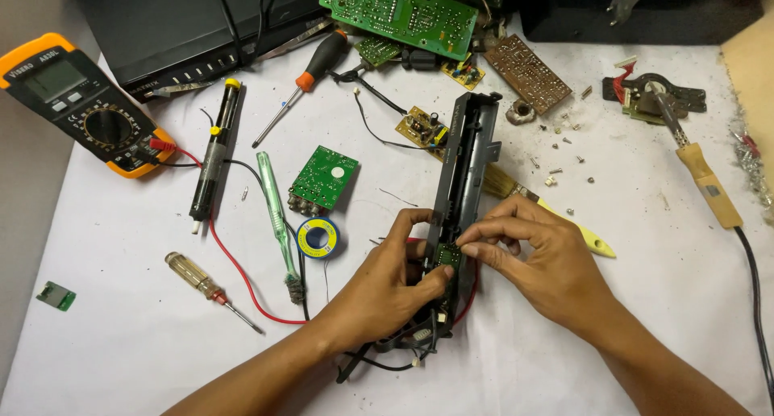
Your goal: Cleaning and disassembling electronic circuit boards from a plastic housing using a brush and screwdriver on a workbench.
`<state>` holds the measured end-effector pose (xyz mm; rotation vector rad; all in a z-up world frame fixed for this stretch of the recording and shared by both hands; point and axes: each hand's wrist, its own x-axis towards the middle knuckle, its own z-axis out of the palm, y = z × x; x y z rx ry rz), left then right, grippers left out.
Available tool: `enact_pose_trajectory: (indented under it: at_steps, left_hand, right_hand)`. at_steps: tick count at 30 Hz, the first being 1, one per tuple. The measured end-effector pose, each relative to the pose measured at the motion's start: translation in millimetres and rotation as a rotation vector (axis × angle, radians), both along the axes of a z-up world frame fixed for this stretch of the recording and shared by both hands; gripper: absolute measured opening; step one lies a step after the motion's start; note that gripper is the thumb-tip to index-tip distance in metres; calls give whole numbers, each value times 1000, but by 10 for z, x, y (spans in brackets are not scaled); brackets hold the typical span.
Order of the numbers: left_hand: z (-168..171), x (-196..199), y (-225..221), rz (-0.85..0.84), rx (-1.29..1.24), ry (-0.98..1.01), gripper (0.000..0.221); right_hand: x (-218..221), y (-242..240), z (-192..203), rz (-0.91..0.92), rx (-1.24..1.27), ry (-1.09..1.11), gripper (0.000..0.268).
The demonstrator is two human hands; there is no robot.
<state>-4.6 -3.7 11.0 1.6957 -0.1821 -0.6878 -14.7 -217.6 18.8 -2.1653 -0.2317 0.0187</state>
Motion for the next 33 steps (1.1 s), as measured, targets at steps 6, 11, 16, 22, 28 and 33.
enact_pose_trajectory:
  at_steps: [6,11,16,22,28,33]
  left_hand:
    - [24,-7,4,-12,9,-22,47]
    - [57,-10,-4,-6,42,0,47]
    - [39,-31,-11,-9,107,-45,53]
    - [58,-49,-32,22,100,-51,51]
    - [45,-81,-55,49,89,-114,52]
    - [105,-81,-57,64,105,-98,52]
  right_hand:
    - [26,-21,-40,23,-15,1,11]
    - [15,6,-24,-2,-22,28,12]
    - [-12,52,-11,4,-20,-36,12]
    - [-11,69,-19,96,-209,-394,12]
    - [-25,101,49,182,-401,-652,11]
    - [-2,97,101,240,-492,-821,13]
